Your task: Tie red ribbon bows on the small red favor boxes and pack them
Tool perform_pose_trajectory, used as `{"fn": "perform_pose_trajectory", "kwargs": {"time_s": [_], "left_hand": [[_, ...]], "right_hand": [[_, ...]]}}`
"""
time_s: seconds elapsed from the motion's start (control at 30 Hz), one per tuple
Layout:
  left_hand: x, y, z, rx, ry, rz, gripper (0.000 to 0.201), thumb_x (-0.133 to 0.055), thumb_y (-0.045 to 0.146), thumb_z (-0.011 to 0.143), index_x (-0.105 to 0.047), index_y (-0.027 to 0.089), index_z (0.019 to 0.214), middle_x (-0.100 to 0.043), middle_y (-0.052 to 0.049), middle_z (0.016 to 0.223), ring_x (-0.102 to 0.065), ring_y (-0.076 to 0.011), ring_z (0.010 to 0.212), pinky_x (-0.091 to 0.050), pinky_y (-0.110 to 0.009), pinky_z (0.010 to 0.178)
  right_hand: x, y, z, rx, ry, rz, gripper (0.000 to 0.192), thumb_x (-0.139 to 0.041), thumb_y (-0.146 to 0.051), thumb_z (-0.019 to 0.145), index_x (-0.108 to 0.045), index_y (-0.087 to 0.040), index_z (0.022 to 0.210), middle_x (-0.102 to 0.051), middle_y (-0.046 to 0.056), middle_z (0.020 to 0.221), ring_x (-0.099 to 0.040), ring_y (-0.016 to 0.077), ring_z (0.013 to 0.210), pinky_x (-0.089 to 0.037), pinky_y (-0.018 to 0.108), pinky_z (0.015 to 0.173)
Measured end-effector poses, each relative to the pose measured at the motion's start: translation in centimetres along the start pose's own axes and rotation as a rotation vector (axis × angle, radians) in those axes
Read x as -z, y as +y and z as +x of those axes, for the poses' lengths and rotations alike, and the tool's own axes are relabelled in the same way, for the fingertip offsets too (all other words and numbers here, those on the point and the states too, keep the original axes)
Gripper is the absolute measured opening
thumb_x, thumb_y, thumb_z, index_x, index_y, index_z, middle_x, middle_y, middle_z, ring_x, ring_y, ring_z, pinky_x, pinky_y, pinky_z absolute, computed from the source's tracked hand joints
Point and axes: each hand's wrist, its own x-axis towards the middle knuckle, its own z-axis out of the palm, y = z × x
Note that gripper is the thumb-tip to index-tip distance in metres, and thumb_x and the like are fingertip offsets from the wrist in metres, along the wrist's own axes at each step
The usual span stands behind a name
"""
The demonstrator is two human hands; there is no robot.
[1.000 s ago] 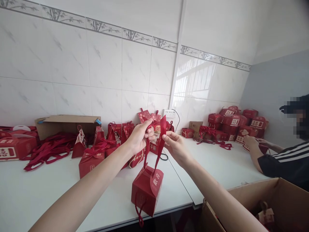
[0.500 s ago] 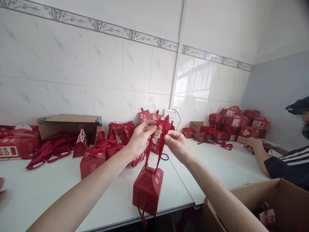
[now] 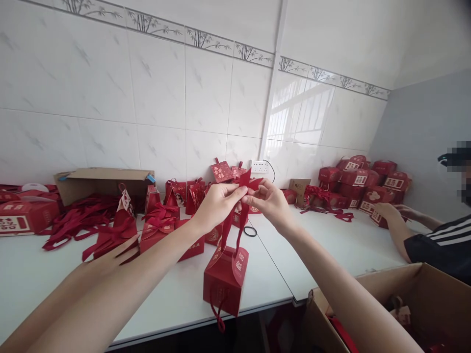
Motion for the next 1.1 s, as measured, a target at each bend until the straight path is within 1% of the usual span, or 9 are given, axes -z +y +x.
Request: {"fn": "perform_pose_trajectory", "kwargs": {"time_s": [0.2,0.37,0.47,0.53,0.6,0.7,0.83,0.97,1.1], "left_hand": [[0.1,-0.7,0.2,0.048,-0.009,-0.079,0.026,-0.062,0.040,0.079,-0.071,0.015,0.074,-0.057,0.000,0.050,-0.046,-0.0088,0.044,-0.035,-0.022,0.044],[-0.3,-0.8,0.5,0.164,0.056,-0.529,0.013,-0.063,0.026,0.081,-0.069,0.015,0.082,-0.066,-0.003,0.080,-0.059,-0.0101,0.066,-0.049,-0.023,0.061],[-0.3,-1.2,0.5,0.185,0.066,-0.607,0.012,-0.064,0.025,0.079,-0.069,0.014,0.078,-0.064,-0.002,0.072,-0.058,-0.0096,0.063,-0.048,-0.021,0.058],[-0.1,-1.5,0.3,0.136,0.066,-0.530,0.013,-0.066,0.028,0.078,-0.069,0.015,0.078,-0.063,-0.001,0.068,-0.058,-0.0100,0.062,-0.048,-0.021,0.058],[0.0,-1.5,0.1,0.045,0.073,-0.389,0.016,-0.067,0.031,0.077,-0.069,0.015,0.076,-0.063,-0.001,0.068,-0.059,-0.0111,0.065,-0.048,-0.022,0.063],[0.0,-1.2,-0.2,-0.083,0.040,-0.177,0.017,-0.065,0.032,0.078,-0.071,0.016,0.077,-0.064,-0.002,0.067,-0.059,-0.0128,0.065,-0.048,-0.024,0.066],[-0.2,-0.7,-0.5,-0.200,0.002,0.012,0.013,-0.062,0.027,0.080,-0.073,0.020,0.081,-0.067,-0.003,0.070,-0.061,-0.0150,0.069,-0.048,-0.025,0.069],[-0.4,-0.6,-0.8,-0.236,0.028,0.071,0.014,-0.060,0.020,0.081,-0.074,0.023,0.081,-0.071,-0.003,0.081,-0.063,-0.0158,0.076,-0.047,-0.024,0.073],[-0.4,-0.5,-0.8,-0.211,0.050,0.051,0.015,-0.061,0.016,0.080,-0.074,0.024,0.080,-0.071,-0.002,0.083,-0.062,-0.0153,0.075,-0.046,-0.024,0.073]], "right_hand": [[-0.1,-0.7,-0.1,0.109,0.082,-0.092,0.029,-0.067,-0.047,0.073,-0.063,-0.019,0.070,-0.060,0.000,0.068,-0.055,0.0141,0.067,-0.044,0.029,0.066],[-0.7,-0.2,-1.0,0.403,0.307,-0.316,0.014,-0.065,-0.035,0.079,-0.066,-0.024,0.070,-0.059,0.002,0.077,-0.055,0.0171,0.075,-0.046,0.036,0.072],[-1.0,0.8,-2.3,0.632,0.188,-0.475,0.006,-0.068,-0.029,0.077,-0.070,-0.028,0.071,-0.055,0.004,0.094,-0.054,0.0215,0.095,-0.046,0.042,0.085],[-1.2,1.4,-3.0,0.654,0.071,-0.506,0.007,-0.066,-0.028,0.079,-0.071,-0.028,0.074,-0.054,0.005,0.104,-0.052,0.0235,0.105,-0.043,0.045,0.092],[-1.3,2.0,-3.3,0.554,0.054,-0.439,0.010,-0.063,-0.031,0.081,-0.068,-0.026,0.076,-0.054,0.006,0.106,-0.052,0.0236,0.108,-0.042,0.044,0.094],[-1.2,2.5,-3.0,0.257,0.055,-0.139,0.018,-0.065,-0.041,0.078,-0.059,-0.025,0.084,-0.058,0.005,0.099,-0.058,0.0206,0.097,-0.047,0.039,0.084],[-1.2,2.5,-2.4,-0.127,-0.171,0.205,0.035,-0.072,-0.048,0.068,-0.054,-0.023,0.085,-0.060,0.000,0.079,-0.059,0.0151,0.073,-0.047,0.031,0.070],[-1.3,2.1,-2.3,-0.230,-0.181,0.393,0.019,-0.072,-0.033,0.066,-0.060,-0.022,0.077,-0.057,-0.004,0.070,-0.054,0.0121,0.066,-0.046,0.029,0.070],[-1.2,1.8,-2.5,-0.278,-0.167,0.482,0.017,-0.064,-0.037,0.071,-0.065,-0.021,0.076,-0.058,-0.001,0.072,-0.053,0.0136,0.067,-0.045,0.029,0.065]]}}
